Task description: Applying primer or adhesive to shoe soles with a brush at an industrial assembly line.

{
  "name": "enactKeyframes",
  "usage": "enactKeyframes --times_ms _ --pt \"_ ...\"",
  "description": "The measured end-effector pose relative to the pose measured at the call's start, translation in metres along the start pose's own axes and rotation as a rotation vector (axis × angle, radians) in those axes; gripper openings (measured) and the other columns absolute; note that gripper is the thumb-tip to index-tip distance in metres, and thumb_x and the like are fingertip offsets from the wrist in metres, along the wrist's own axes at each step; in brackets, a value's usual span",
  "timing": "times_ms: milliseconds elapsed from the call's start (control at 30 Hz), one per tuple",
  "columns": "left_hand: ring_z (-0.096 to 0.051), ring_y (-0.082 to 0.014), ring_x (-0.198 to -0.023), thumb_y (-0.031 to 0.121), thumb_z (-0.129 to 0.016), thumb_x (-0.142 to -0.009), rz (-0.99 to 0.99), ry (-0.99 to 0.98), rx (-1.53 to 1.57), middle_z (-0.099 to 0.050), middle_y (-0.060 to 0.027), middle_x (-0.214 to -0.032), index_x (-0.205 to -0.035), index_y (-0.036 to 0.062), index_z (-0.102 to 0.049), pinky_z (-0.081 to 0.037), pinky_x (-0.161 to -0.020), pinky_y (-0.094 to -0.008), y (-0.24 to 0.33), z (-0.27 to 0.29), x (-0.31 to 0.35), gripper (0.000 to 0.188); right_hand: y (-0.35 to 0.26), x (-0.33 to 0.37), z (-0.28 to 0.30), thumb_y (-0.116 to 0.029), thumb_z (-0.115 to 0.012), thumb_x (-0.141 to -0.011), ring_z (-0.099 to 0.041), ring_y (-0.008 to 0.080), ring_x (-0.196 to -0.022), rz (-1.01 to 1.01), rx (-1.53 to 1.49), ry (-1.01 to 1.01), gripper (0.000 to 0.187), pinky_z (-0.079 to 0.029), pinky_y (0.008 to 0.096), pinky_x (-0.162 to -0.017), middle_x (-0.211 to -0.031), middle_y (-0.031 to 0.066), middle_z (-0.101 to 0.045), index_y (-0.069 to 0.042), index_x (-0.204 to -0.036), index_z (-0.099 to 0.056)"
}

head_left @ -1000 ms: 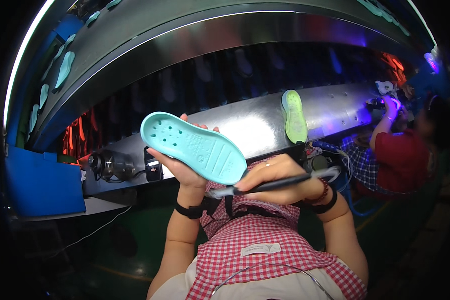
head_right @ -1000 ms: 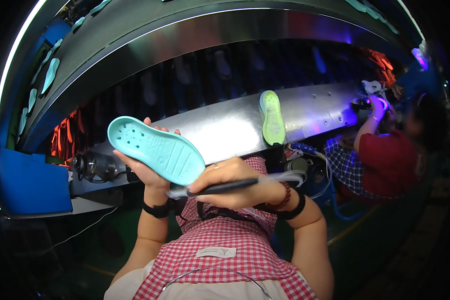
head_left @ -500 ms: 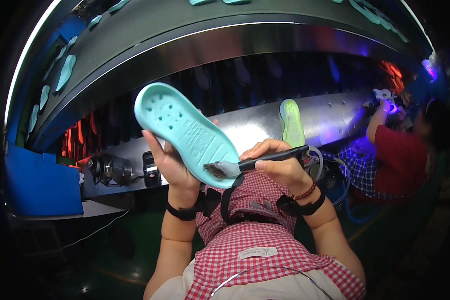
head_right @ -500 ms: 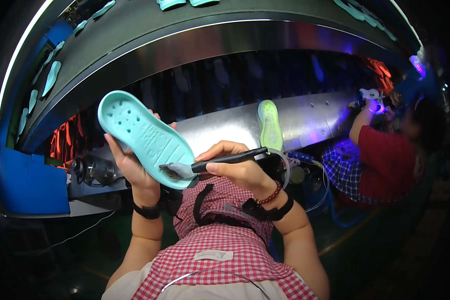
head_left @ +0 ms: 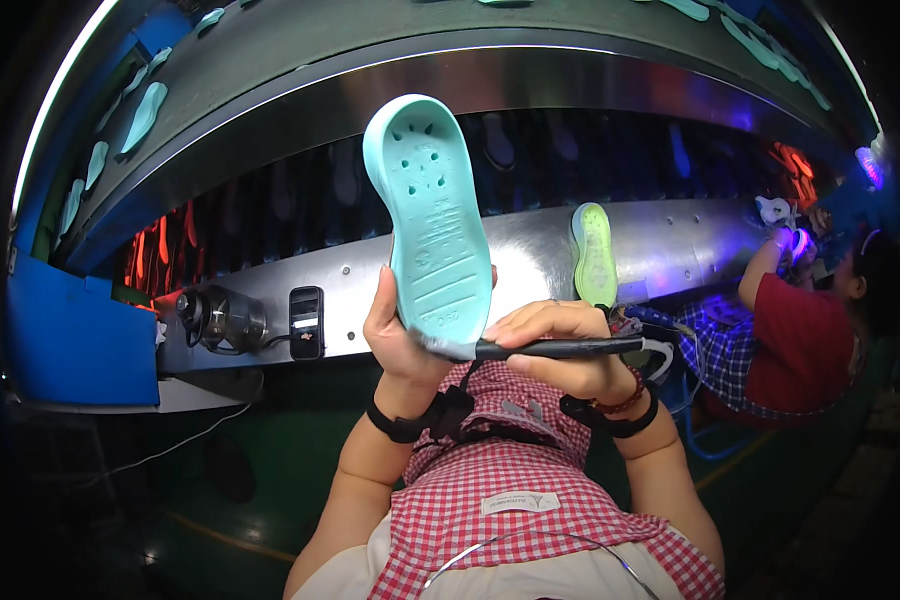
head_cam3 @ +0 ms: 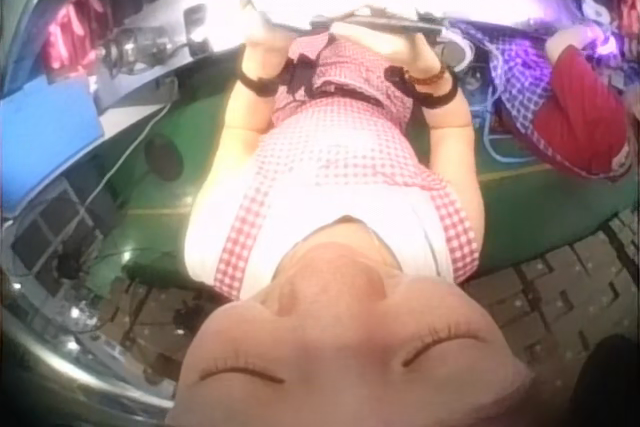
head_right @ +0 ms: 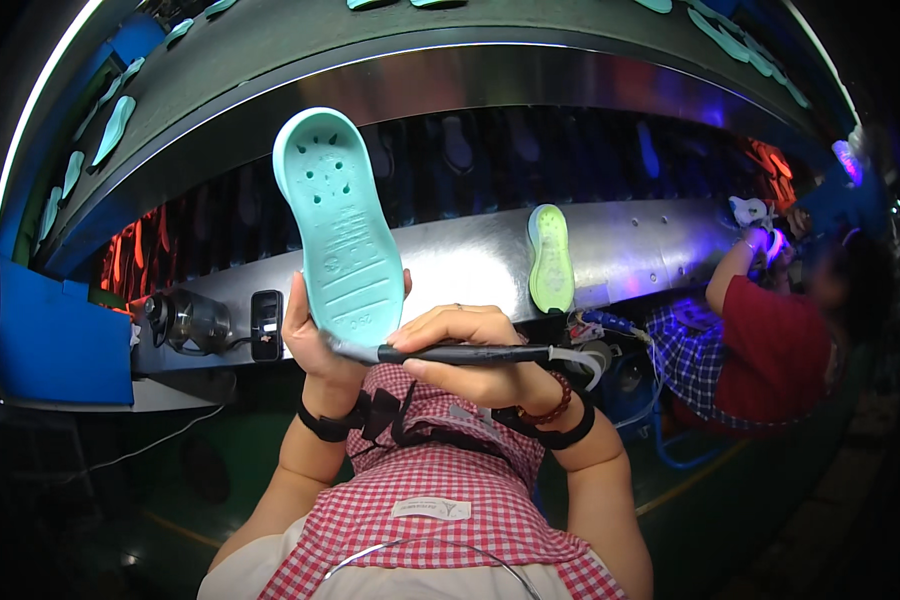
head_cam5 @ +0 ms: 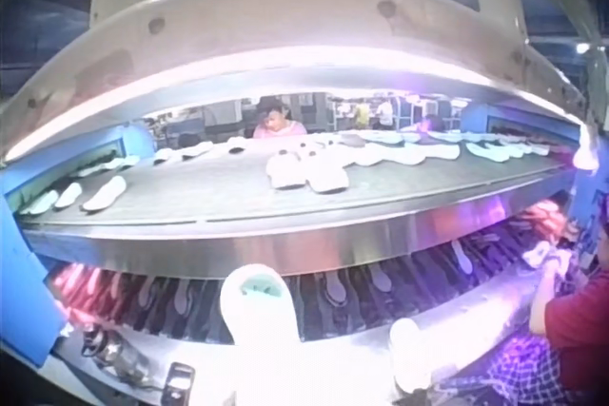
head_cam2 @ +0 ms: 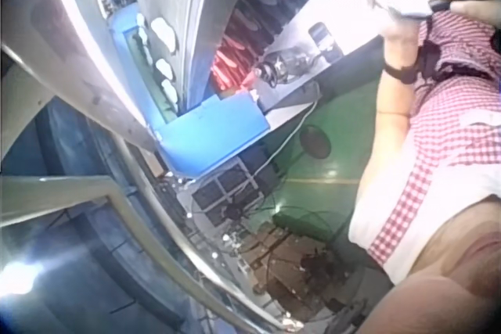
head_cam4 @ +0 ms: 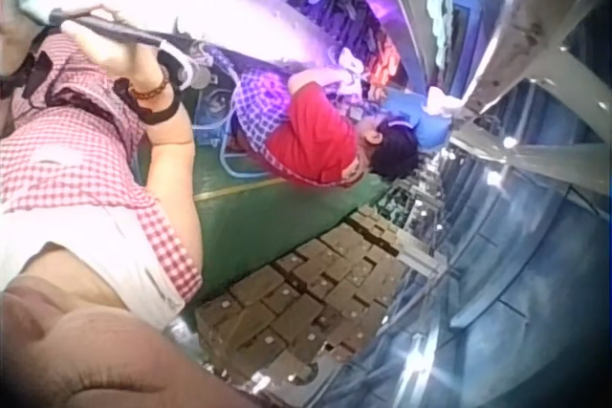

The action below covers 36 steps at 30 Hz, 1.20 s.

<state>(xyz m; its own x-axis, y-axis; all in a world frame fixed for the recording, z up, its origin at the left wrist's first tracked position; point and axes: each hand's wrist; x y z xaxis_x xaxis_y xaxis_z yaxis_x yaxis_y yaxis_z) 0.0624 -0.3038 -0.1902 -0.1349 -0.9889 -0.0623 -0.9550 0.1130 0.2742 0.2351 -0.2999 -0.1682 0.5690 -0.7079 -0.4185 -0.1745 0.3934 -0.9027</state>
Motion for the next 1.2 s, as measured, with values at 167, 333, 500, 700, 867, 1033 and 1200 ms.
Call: enactKeyframes --times_ms 167,333,500,700,867,1033,1200 --pt "-0.048 -0.0370 -0.110 0.038 -0.032 -0.090 -0.092 0.095 -0.210 -0.040 -0.0167 -0.129 -0.133 0.0171 -0.031 -0.037 -0.092 -0.0578 0.004 -0.008 -0.002 0.047 -0.003 -0.009 0.017 0.001 -0.065 -0.071 -0.063 0.0198 -0.082 -0.060 0.059 0.051 0.018 -0.050 0.0287 -0.074 -0.089 0.0144 -0.065 0.002 -0.089 -0.063" --pt "-0.048 -0.0376 -0.110 0.036 -0.034 -0.090 -0.094 0.106 -0.412 -0.041 -0.0168 -0.129 -0.132 0.0161 -0.033 -0.043 -0.087 -0.0562 0.014 0.002 0.000 0.046 -0.006 -0.010 0.017 0.000 -0.067 -0.070 -0.064 0.0203 -0.081 -0.040 0.045 0.007 0.018 -0.049 0.0290 -0.074 -0.088 0.0135 -0.066 0.002 -0.087 -0.063" --pt "-0.048 -0.0379 -0.110 0.034 -0.036 -0.090 0.070 -0.011 -0.209 -0.042 -0.0175 -0.127 -0.132 0.0133 -0.032 -0.042 -0.089 -0.0537 0.025 -0.005 -0.007 0.047 -0.007 0.003 0.010 -0.001 -0.068 -0.070 -0.063 0.0224 -0.086 -0.053 -0.126 -0.164 0.020 -0.049 0.0303 -0.076 -0.090 0.0138 -0.065 0.001 -0.089 -0.063" --pt "-0.052 -0.0226 -0.107 0.022 -0.049 -0.087 0.515 0.056 -0.370 -0.048 -0.0156 -0.122 -0.129 -0.0023 -0.035 -0.044 -0.090 -0.0346 0.032 -0.005 -0.013 0.050 -0.016 -0.009 0.027 0.000 -0.065 -0.074 -0.062 0.0234 -0.091 -0.127 0.043 -0.359 0.019 -0.048 0.0316 -0.081 -0.095 0.0138 -0.064 0.001 -0.093 -0.062" --pt "-0.056 -0.0204 -0.099 0.023 -0.050 -0.088 0.717 0.054 -0.476 -0.052 -0.0168 -0.116 -0.125 -0.0030 -0.040 -0.049 -0.082 -0.0304 0.040 -0.006 -0.006 0.046 -0.029 -0.011 0.033 -0.001 -0.063 -0.074 -0.062 0.0253 -0.092 -0.111 0.096 -0.524 0.020 -0.047 0.0340 -0.082 -0.096 0.0136 -0.064 -0.001 -0.094 -0.063" --pt "-0.057 -0.0187 -0.096 0.024 -0.050 -0.088 0.830 0.049 -0.727 -0.054 -0.0153 -0.112 -0.125 -0.0004 -0.043 -0.051 -0.075 -0.0297 0.043 -0.008 -0.002 0.045 -0.031 -0.008 0.031 -0.001 -0.063 -0.072 -0.062 0.0257 -0.091 -0.108 0.372 -0.661 0.020 -0.048 0.0338 -0.080 -0.096 0.0134 -0.064 -0.002 -0.092 -0.063" --pt "-0.059 -0.0184 -0.092 0.024 -0.051 -0.089 0.827 0.088 -0.606 -0.055 -0.0156 -0.110 -0.125 -0.0003 -0.043 -0.052 -0.074 -0.0286 0.047 -0.013 0.003 0.044 -0.039 -0.013 0.043 0.003 -0.061 -0.070 -0.063 0.0268 -0.089 -0.138 0.328 -0.561 0.027 -0.050 0.0325 -0.075 -0.096 0.0122 -0.064 -0.004 -0.095 -0.063"
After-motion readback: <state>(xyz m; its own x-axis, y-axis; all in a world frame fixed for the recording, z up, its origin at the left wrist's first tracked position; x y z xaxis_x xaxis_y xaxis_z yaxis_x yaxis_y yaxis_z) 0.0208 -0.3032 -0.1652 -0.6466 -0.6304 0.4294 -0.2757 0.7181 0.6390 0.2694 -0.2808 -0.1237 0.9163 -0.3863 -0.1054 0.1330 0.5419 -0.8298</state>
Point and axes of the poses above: each hand's wrist, its own x-axis away from the middle knuckle, its own z-axis out of the back of the hand, y = z × x
